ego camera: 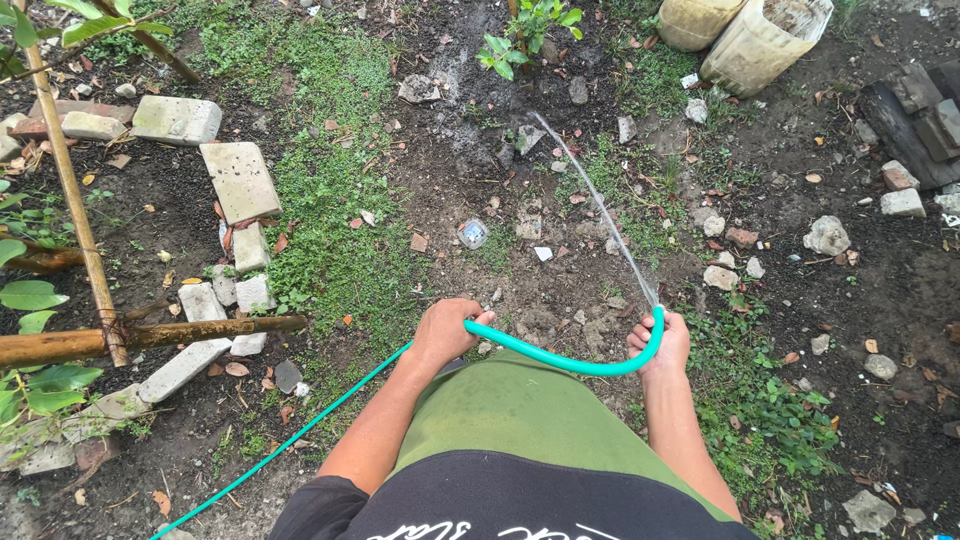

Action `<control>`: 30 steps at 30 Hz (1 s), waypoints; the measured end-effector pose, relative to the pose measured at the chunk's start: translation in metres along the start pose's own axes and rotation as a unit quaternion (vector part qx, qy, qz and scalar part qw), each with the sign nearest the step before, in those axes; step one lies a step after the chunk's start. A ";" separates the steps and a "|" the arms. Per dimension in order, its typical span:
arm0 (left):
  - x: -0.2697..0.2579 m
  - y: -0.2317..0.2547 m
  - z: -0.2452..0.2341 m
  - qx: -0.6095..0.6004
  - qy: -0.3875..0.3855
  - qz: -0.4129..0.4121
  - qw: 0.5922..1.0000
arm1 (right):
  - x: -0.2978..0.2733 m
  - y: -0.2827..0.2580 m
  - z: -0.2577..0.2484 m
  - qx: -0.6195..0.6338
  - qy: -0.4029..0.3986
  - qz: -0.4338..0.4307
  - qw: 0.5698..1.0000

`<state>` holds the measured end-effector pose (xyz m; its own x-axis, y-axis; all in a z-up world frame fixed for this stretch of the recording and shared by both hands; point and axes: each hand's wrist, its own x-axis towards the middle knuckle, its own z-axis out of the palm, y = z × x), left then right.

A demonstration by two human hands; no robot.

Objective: The person waters several plants in an outdoor garden using a green hose, aiming the water stream at the base of different plants one at a time.

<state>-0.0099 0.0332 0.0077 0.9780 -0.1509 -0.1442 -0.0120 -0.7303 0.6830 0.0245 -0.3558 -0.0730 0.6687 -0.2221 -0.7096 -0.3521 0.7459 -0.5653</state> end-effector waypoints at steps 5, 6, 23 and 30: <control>0.000 0.003 -0.003 -0.002 -0.011 -0.008 1.000 | 0.004 0.003 -0.007 -0.033 -0.007 0.018 0.999; -0.001 0.003 -0.003 -0.004 -0.009 -0.008 1.000 | 0.005 0.004 -0.008 -0.032 -0.007 0.019 0.999; -0.003 0.003 -0.003 -0.002 -0.009 0.004 1.000 | -0.009 0.001 0.005 0.007 -0.035 -0.013 0.999; -0.003 0.000 0.002 -0.011 0.002 0.009 1.000 | -0.010 -0.001 0.004 0.015 -0.018 -0.024 0.999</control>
<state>-0.0131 0.0318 0.0065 0.9785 -0.1615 -0.1283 -0.0258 -0.7130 0.7006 0.0210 -0.3513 -0.0638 0.7076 -0.2349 -0.6665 -0.3000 0.7541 -0.5843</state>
